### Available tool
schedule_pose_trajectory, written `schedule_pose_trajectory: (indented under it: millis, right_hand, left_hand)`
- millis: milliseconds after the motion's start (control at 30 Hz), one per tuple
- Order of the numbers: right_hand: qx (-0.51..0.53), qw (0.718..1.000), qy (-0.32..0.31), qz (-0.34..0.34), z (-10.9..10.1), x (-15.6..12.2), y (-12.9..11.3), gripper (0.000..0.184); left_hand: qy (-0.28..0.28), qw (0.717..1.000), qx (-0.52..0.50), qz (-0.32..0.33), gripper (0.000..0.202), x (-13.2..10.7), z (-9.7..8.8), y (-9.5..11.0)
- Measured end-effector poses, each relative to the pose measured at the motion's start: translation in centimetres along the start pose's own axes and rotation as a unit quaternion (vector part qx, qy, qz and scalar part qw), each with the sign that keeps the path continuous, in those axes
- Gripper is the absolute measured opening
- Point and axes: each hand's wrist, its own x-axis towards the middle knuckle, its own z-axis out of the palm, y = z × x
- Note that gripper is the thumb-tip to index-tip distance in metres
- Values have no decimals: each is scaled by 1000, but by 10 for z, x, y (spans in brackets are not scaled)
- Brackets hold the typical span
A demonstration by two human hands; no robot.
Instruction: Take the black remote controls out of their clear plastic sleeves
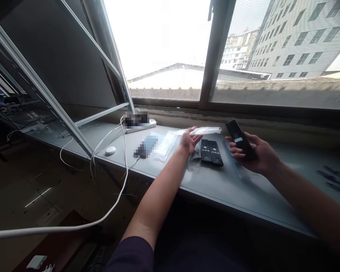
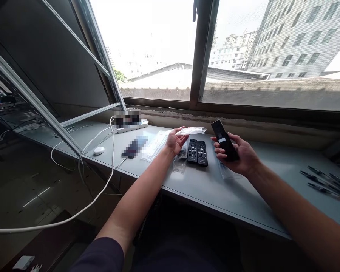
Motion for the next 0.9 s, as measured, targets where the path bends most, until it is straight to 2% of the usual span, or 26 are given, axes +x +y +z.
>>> schedule_pose_trajectory:
  millis: [133,233,300,367,433,533,633,733,900]
  right_hand:
    - [10,998,64,1,-1,4,-2,22]
    - [-10,997,79,-2,-4,8,-3,30]
    - [-32,996,79,-19,-6,11,-1,28]
    - [-70,992,74,-69,-7,13,4,24]
    - [-109,981,67,-149,-7,14,10,26]
    - [-148,951,66,-263,-6,14,16,35]
    - [-194,917,68,-341,-4,11,16,37]
    - [-222,898,54,-377,0,6,16,38]
    - [-254,884,39,-391,7,2,21,36]
  left_hand:
    - [4,1000,-2,-4,31,1,0,-1]
    - [25,1000,-2,-5,28,2,-1,-1]
    - [32,999,-2,-3,23,4,-1,-2]
    - [35,999,-1,-3,20,5,-2,-2]
    - [41,999,1,-2,19,7,-2,-2]
    - [44,999,1,5,16,8,-2,-2]
    - [48,999,-3,20,17,9,-3,-2]
    - [53,998,-12,27,22,10,-3,-2]
    - [59,997,-17,35,20,11,-5,-3]
